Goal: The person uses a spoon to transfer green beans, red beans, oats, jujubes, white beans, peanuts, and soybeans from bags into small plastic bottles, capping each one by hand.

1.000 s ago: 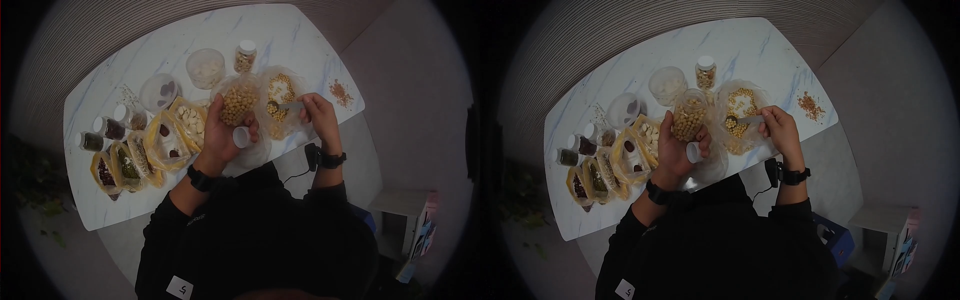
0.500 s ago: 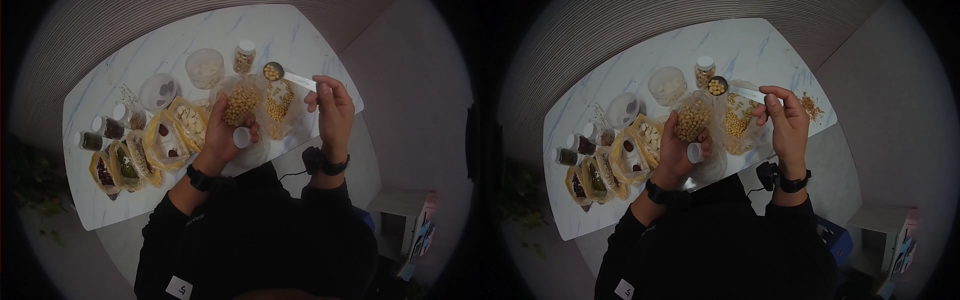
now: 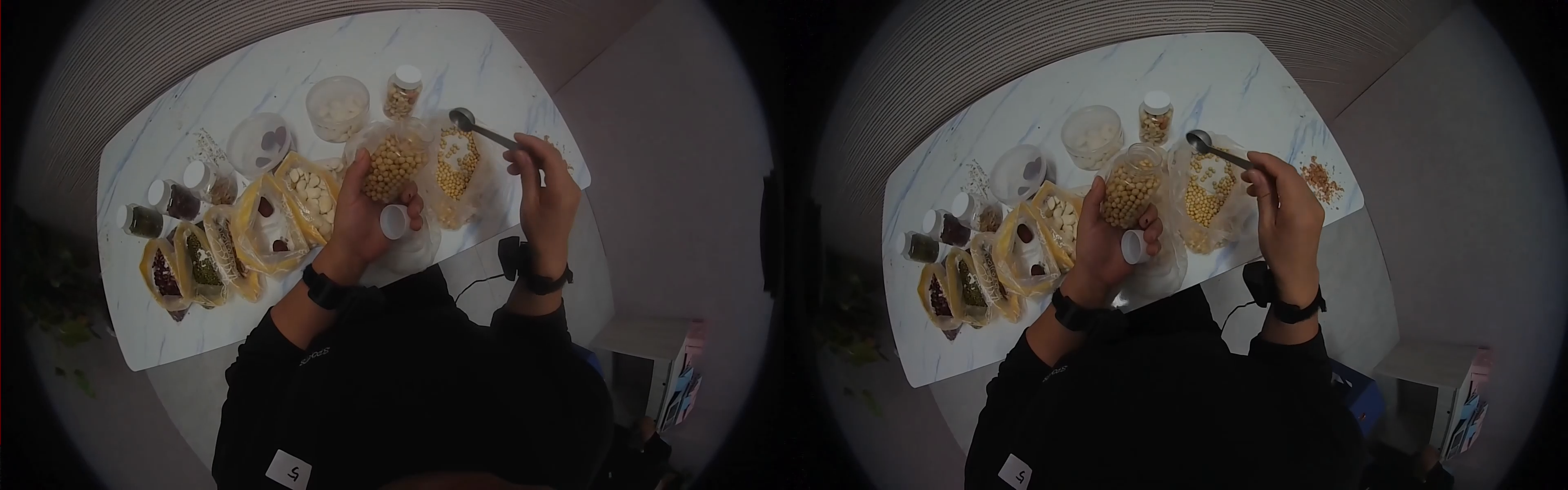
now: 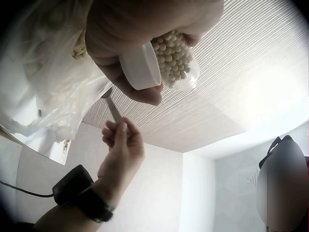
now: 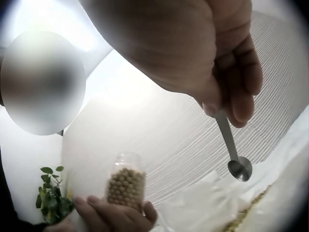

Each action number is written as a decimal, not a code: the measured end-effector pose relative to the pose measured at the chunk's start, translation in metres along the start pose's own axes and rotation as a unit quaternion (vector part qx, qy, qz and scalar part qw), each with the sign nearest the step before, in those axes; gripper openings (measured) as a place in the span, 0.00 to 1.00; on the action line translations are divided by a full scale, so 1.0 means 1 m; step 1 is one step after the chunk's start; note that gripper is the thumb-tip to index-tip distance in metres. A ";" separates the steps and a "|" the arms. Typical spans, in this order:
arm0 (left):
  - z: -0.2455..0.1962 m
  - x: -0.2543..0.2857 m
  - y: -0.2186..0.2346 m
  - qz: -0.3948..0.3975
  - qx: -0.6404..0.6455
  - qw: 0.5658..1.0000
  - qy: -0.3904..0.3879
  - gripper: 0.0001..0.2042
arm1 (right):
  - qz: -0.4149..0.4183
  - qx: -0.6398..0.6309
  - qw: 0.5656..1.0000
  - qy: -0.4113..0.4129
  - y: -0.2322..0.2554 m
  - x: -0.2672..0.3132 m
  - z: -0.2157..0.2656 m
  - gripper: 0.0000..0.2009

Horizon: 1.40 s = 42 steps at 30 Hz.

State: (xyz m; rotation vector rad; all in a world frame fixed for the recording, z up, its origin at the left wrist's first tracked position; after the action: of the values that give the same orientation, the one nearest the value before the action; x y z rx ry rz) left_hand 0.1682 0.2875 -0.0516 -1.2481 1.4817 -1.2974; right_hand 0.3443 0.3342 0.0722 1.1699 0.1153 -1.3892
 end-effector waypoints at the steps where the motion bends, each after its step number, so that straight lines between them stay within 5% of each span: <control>1: 0.000 0.000 0.001 0.000 0.008 1.000 -0.001 0.28 | 0.031 0.027 0.998 -0.044 -0.003 0.001 -0.014 0.09; 7: 0.000 -0.001 0.003 -0.002 0.002 1.000 0.003 0.28 | 0.131 0.157 0.978 -0.040 -0.027 0.018 -0.063 0.08; 11: 0.001 -0.002 0.005 -0.012 -0.015 1.000 0.002 0.31 | 0.154 0.130 0.978 -0.058 -0.034 0.022 -0.065 0.09; 17: 0.000 -0.001 0.003 -0.006 -0.021 1.000 -0.003 0.31 | 0.236 -0.001 0.957 -0.171 -0.039 0.025 -0.069 0.07; 23: 0.001 0.000 0.001 -0.014 -0.017 1.000 0.002 0.31 | 0.279 -0.181 0.888 -0.319 -0.052 0.040 -0.100 0.09; 32: 0.001 -0.001 0.000 -0.002 -0.004 1.000 0.004 0.29 | 0.171 -0.308 0.858 -0.373 -0.034 0.034 -0.122 0.10; 37: 0.002 -0.001 0.000 -0.001 -0.001 1.000 0.008 0.28 | 0.072 -0.414 0.860 -0.290 -0.020 0.013 -0.085 0.12; 42: 0.002 -0.001 0.001 -0.004 -0.009 1.000 0.009 0.27 | 0.042 -0.368 0.902 -0.222 -0.015 0.000 -0.031 0.12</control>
State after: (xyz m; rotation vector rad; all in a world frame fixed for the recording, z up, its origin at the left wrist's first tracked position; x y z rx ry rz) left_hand 0.1704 0.2881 -0.0530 -1.2584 1.5056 -1.3055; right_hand 0.3496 0.3585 0.0493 0.2168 0.2353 -1.3248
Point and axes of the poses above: each hand's wrist, its own x-axis away from the middle knuckle, its own y-axis out of the back of the hand, z = x × y, the point moved 5 cm from there along -x, towards the middle knuckle, and after that the axes turned 6 degrees about x, right-handed, at the moved point
